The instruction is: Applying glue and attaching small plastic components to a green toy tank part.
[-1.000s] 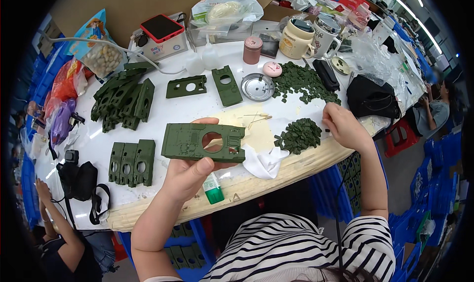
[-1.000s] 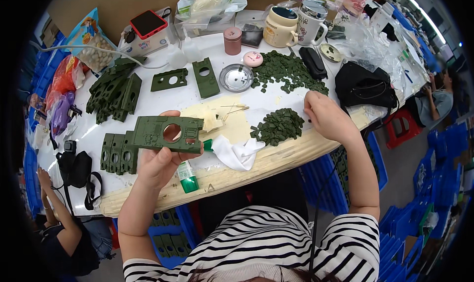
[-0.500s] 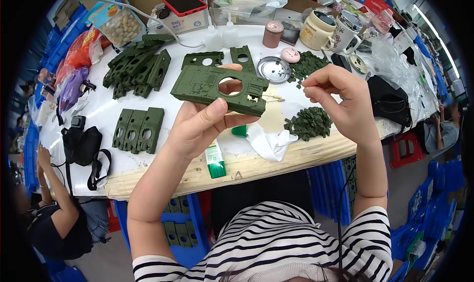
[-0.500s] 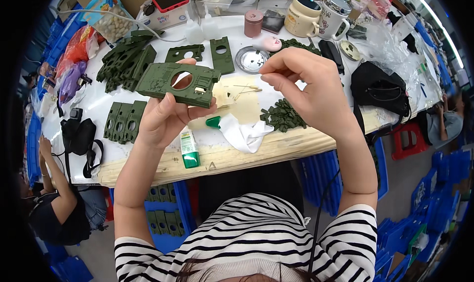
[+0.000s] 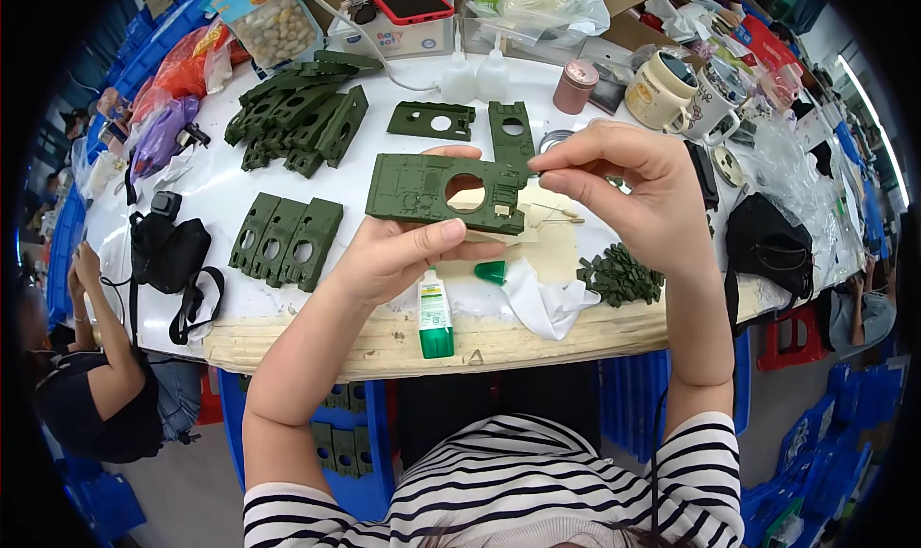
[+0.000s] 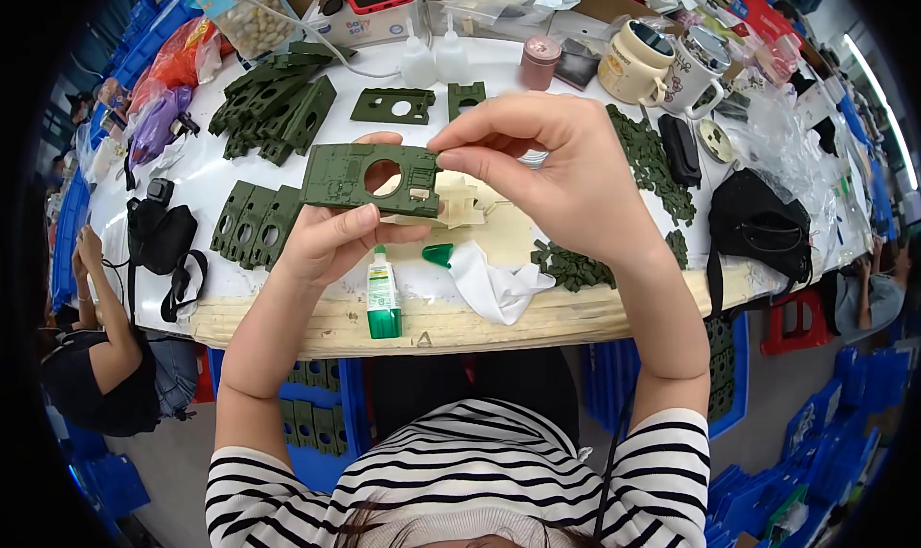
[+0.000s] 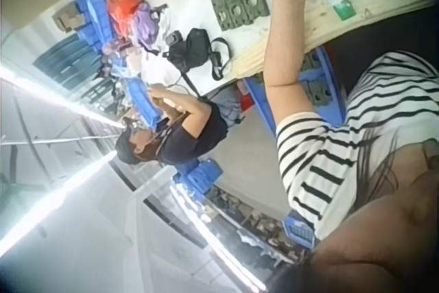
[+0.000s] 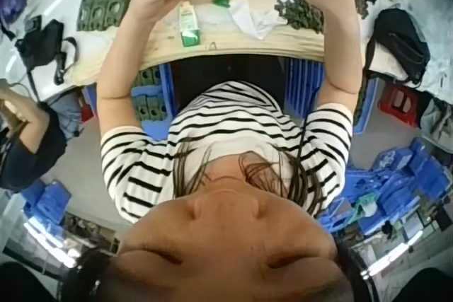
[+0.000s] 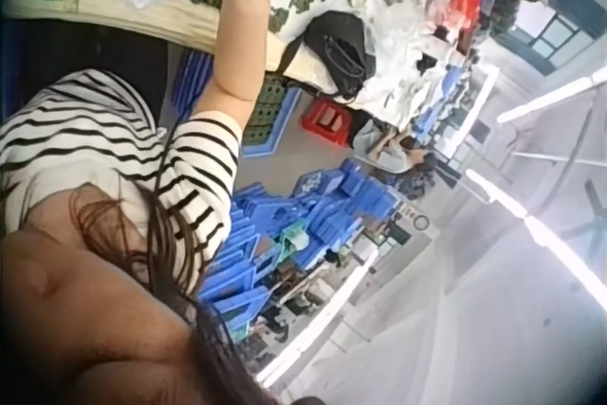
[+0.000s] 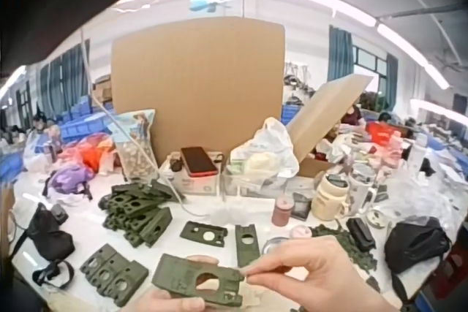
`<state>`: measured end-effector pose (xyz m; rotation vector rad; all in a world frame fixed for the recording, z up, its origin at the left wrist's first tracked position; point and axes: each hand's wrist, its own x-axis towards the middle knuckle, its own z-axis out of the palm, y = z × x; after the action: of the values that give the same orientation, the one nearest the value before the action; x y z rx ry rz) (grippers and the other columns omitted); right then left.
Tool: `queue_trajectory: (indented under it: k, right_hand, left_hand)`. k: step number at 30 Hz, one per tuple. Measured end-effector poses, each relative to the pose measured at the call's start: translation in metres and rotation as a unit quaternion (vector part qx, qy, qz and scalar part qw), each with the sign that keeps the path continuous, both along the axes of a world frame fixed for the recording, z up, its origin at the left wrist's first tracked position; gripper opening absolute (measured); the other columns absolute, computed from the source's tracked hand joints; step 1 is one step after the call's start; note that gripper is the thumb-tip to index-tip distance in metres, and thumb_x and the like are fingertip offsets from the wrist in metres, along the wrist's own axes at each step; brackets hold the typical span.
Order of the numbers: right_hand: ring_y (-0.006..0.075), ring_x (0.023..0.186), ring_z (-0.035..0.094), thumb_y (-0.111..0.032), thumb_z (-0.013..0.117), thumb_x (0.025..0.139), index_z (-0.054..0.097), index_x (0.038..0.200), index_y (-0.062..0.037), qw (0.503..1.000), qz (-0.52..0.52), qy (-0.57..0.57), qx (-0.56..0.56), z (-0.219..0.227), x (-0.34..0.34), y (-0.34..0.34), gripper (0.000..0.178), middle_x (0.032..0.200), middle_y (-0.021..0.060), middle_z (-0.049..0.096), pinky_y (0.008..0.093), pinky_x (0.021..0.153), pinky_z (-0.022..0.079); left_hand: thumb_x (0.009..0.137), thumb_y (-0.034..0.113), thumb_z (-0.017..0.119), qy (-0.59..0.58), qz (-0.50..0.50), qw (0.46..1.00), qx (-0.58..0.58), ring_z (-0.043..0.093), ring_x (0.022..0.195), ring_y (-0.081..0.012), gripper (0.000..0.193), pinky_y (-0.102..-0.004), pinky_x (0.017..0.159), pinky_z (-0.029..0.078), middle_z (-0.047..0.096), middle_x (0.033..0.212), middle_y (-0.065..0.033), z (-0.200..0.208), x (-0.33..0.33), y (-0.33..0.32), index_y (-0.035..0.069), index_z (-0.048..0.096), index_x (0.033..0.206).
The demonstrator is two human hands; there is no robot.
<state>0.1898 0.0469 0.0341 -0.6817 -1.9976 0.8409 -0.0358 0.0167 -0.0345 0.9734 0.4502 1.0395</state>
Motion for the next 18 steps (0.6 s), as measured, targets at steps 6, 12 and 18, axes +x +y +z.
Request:
queue_trajectory:
  k: [6, 12, 18]
  right_hand:
    - [0.0082, 0.066, 0.061, -0.001, 0.068, 0.08, 0.067, 0.086, 0.0023, 0.999, -0.006, 0.019, -0.05, -0.007, -0.007, -0.012, 0.007, 0.076, 0.0057, 0.067, 0.0211, 0.061, 0.049]
    - [0.0178, 0.082, 0.056, -0.006, 0.071, 0.075, 0.065, 0.079, -0.003, 0.994, -0.022, -0.06, 0.093, -0.011, -0.006, -0.012, 0.008, 0.087, 0.0062, 0.06, 0.0283, 0.071, 0.044]
    - [0.02, 0.091, 0.054, -0.007, 0.071, 0.072, 0.065, 0.076, -0.0052, 0.999, -0.004, -0.048, 0.016, -0.017, -0.004, -0.013, 0.008, 0.096, 0.0069, 0.058, 0.0311, 0.082, 0.042]
  left_hand:
    - [0.083, 0.013, 0.063, 0.009, 0.018, 1.0, 0.003, 0.054, 0.115, -0.0348, 0.068, -0.0457, 0.092, 0.052, 0.047, 0.127, -0.018, 0.002, -0.003, 0.0, 0.006, 0.025, 0.14]
    - [0.084, 0.01, 0.062, -0.012, 0.022, 1.0, 0.013, 0.056, 0.112, -0.0274, 0.06, -0.0441, 0.092, 0.051, 0.05, 0.124, -0.0165, -0.001, 0.0, -0.002, 0.002, 0.031, 0.135]
    - [0.083, 0.011, 0.064, 0.005, 0.01, 1.0, 0.0, 0.057, 0.111, -0.0284, 0.062, -0.043, 0.091, 0.052, 0.051, 0.124, -0.017, 0.004, 0.002, -0.006, 0.002, 0.032, 0.135]
